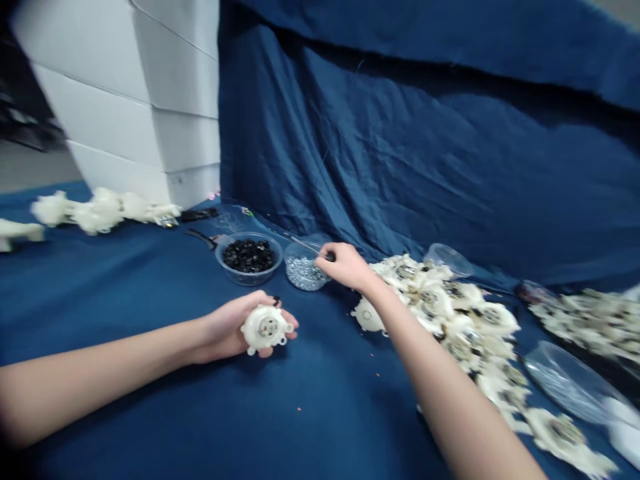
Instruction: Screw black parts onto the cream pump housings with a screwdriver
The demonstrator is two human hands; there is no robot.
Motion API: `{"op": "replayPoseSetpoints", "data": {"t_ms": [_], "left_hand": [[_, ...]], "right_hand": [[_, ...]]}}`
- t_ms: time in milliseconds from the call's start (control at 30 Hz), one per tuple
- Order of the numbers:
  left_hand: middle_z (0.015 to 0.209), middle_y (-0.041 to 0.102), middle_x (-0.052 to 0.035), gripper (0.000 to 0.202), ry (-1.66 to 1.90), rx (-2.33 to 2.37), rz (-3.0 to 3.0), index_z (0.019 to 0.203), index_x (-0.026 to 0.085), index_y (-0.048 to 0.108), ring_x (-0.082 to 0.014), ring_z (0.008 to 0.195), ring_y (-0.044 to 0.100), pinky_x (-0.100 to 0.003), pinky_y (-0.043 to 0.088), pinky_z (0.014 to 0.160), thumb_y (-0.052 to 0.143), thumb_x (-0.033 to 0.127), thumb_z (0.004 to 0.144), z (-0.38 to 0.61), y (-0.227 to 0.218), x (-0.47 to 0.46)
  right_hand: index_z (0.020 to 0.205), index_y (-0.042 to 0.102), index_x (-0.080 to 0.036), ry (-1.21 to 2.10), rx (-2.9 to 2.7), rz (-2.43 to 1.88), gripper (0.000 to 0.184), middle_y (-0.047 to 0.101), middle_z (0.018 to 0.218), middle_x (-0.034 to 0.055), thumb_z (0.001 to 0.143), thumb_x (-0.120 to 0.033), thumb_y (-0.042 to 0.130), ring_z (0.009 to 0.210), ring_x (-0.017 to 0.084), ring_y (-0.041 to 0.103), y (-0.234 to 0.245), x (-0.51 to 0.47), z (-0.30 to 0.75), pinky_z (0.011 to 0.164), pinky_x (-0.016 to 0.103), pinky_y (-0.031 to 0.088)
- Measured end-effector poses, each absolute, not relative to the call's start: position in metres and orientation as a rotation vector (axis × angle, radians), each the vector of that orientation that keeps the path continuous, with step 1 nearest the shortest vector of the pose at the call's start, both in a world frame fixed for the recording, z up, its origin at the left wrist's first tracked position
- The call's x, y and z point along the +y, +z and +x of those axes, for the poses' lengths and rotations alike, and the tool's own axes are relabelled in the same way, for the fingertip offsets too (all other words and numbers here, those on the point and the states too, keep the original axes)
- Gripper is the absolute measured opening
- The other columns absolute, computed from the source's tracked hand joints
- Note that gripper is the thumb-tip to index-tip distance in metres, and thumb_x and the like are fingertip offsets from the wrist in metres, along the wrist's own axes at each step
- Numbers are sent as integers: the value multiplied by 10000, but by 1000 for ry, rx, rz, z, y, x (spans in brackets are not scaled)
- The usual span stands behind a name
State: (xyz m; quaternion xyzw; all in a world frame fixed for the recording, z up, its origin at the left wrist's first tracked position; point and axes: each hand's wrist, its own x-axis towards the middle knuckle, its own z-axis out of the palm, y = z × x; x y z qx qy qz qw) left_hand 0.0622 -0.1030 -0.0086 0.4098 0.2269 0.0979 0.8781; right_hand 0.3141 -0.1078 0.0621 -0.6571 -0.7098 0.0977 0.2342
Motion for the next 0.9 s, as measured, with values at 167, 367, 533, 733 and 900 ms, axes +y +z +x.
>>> {"op": "replayPoseSetpoints", "data": {"t_ms": [167, 367, 533, 733, 900], "left_hand": [[995, 740, -203, 524, 189, 495, 859, 961, 45, 764, -217, 771, 660, -269, 512, 522, 457, 457, 854, 62, -14, -102], [974, 755, -191, 542, 171, 481, 892, 1011, 54, 763, -186, 701, 643, -259, 519, 539, 449, 480, 895, 60, -12, -105], [999, 745, -175, 465, 272, 500, 928, 1079, 94, 751, -190, 787, 642, -256, 547, 579, 467, 437, 945, 62, -8, -111], [1007, 752, -160, 346, 342, 512, 855, 1027, 156, 736, -197, 792, 631, -276, 533, 580, 487, 389, 968, 69, -1, -117], [1063, 752, -164, 359, 341, 544, 842, 1053, 167, 745, -193, 778, 630, -286, 539, 596, 502, 418, 971, 73, 2, -122]], "right_hand": [[649, 561, -192, 331, -1807, -1650, 282, 554, 588, -23, 909, -279, 494, 553, 126, 484, 58, -156, 296, 564, 273, 354], [729, 581, -197, 646, -1541, -1568, 264, 513, 567, -36, 926, -372, 579, 475, 109, 421, 29, -206, 272, 488, 267, 316], [736, 586, -184, 890, -1533, -1452, 271, 535, 602, -29, 935, -366, 615, 499, 97, 409, 12, -208, 257, 508, 254, 311], [791, 627, -182, 902, -1502, -1433, 261, 614, 716, -17, 984, -351, 580, 555, 97, 413, 9, -206, 265, 548, 246, 322], [758, 677, -189, 840, -1481, -1486, 231, 608, 694, -17, 946, -284, 583, 625, 125, 448, 6, -209, 270, 566, 255, 338]]}}
